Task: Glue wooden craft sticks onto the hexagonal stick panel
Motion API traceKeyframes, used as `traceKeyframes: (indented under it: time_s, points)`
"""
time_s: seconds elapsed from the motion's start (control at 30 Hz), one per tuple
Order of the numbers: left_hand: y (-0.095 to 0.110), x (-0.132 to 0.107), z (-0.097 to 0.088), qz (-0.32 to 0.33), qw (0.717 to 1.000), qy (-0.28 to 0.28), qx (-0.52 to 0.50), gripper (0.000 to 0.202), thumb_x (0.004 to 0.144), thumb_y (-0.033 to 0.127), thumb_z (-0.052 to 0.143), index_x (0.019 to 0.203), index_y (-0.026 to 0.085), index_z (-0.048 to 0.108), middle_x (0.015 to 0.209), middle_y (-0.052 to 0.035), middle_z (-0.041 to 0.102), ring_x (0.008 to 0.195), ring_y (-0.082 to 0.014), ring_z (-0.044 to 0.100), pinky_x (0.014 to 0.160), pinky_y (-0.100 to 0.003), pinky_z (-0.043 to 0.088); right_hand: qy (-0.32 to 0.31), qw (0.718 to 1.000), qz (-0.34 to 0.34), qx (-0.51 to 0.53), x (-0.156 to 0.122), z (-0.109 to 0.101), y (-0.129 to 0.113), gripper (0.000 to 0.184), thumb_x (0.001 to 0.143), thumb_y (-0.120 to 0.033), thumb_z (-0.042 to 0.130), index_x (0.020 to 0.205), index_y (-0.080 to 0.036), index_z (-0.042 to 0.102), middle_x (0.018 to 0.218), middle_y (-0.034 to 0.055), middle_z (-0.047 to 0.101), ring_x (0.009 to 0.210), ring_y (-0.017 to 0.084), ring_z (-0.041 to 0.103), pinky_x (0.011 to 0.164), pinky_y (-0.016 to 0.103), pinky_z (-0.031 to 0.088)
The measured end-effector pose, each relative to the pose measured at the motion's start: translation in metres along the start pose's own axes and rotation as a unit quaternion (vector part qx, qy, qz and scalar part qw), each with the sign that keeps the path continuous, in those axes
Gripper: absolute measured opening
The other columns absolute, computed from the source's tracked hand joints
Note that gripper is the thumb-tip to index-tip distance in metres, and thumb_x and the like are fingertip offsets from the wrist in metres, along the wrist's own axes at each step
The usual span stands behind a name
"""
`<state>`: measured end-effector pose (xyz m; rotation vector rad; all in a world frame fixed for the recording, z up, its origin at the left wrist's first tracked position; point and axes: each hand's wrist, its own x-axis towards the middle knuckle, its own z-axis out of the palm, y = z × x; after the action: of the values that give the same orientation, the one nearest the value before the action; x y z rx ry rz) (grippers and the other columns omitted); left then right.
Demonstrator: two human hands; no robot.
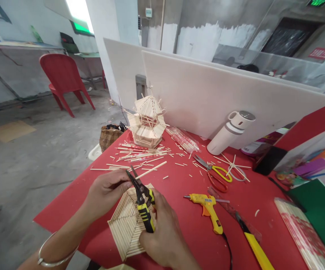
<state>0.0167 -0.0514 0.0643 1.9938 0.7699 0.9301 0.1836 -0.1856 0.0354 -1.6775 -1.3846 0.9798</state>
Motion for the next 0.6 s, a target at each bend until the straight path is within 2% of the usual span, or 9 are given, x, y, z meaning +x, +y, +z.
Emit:
traceKeyframes:
  time_s: [0.1, 0.17, 0.23, 0.33, 0.43, 0.5, 0.6]
  points:
    - [0.0029, 0.0007, -0.0009, 0.046, 0.999, 0.002, -0.006, 0.027, 0.092, 0.016, 0.057, 0.066, 0.016, 0.061, 0.061, 0.0025, 0.054, 0.057, -0.0094, 0.051, 0.055, -0.02, 0.038, 0.001, 0.999, -0.003, -0.035, -0.001, 0.0003, 0.0073, 0.094, 0.058, -0.009, 0.056, 0.148, -0.027, 0.036, 0.136, 0.0068, 0.055, 0.126, 0.026, 0.052, 0.108, 0.043, 0.04]
    - [0.0052, 0.0007, -0.0017, 0.063, 0.998, 0.004, -0.009, 0.029, 0.092, 0.014, 0.056, 0.063, 0.016, 0.057, 0.059, 0.0035, 0.051, 0.055, -0.0085, 0.048, 0.053, -0.019, 0.036, -0.001, 0.999, -0.008, -0.05, -0.0015, 0.0012, 0.0096, 0.094, 0.06, -0.011, 0.058, 0.15, -0.026, 0.034, 0.141, 0.0082, 0.051, 0.133, 0.028, 0.046, 0.113, 0.046, 0.035]
    - [0.0066, -0.0003, -0.0023, 0.067, 0.998, 0.006, -0.007, 0.029, 0.092, 0.014, 0.056, 0.063, 0.016, 0.057, 0.06, 0.0033, 0.052, 0.056, -0.0085, 0.049, 0.053, -0.019, 0.036, 0.002, 0.999, -0.017, -0.038, -0.0019, 0.0024, 0.0084, 0.091, 0.059, -0.01, 0.057, 0.147, -0.026, 0.038, 0.137, 0.0077, 0.054, 0.129, 0.028, 0.049, 0.111, 0.045, 0.038]
    - [0.0066, -0.0029, -0.0024, 0.054, 0.999, 0.002, -0.007, 0.028, 0.093, 0.015, 0.055, 0.066, 0.016, 0.06, 0.062, 0.0023, 0.054, 0.057, -0.0092, 0.05, 0.055, -0.02, 0.037, 0.016, 1.0, -0.022, -0.012, -0.0025, 0.0039, 0.0028, 0.083, 0.056, -0.008, 0.055, 0.138, -0.025, 0.048, 0.121, 0.0056, 0.063, 0.11, 0.025, 0.06, 0.098, 0.038, 0.048]
    - [0.0046, -0.0048, -0.0018, 0.037, 0.999, -0.011, -0.011, 0.028, 0.094, 0.017, 0.054, 0.067, 0.016, 0.06, 0.063, 0.0016, 0.055, 0.059, -0.01, 0.05, 0.057, -0.021, 0.038, 0.012, 1.0, -0.008, -0.009, -0.0031, 0.0048, 0.0002, 0.077, 0.056, -0.008, 0.055, 0.131, -0.024, 0.052, 0.109, 0.0033, 0.066, 0.097, 0.023, 0.063, 0.087, 0.034, 0.051]
    - [0.0024, -0.0048, -0.0011, 0.025, 0.999, -0.018, -0.01, 0.028, 0.095, 0.019, 0.052, 0.068, 0.016, 0.06, 0.064, 0.0012, 0.055, 0.06, -0.0108, 0.05, 0.058, -0.022, 0.039, 0.006, 1.0, 0.0, -0.009, -0.0031, 0.0052, 0.0019, 0.077, 0.056, -0.008, 0.055, 0.132, -0.025, 0.052, 0.108, 0.0032, 0.067, 0.096, 0.023, 0.063, 0.086, 0.034, 0.052]
    - [-0.0016, -0.0027, -0.0007, -0.007, 0.999, -0.032, -0.008, 0.029, 0.095, 0.023, 0.051, 0.068, 0.016, 0.059, 0.064, 0.0009, 0.054, 0.061, -0.0118, 0.049, 0.059, -0.024, 0.039, 0.012, 1.0, 0.008, -0.017, -0.0029, 0.0052, 0.005, 0.087, 0.057, -0.009, 0.055, 0.142, -0.024, 0.045, 0.124, 0.007, 0.062, 0.112, 0.026, 0.06, 0.097, 0.038, 0.048]
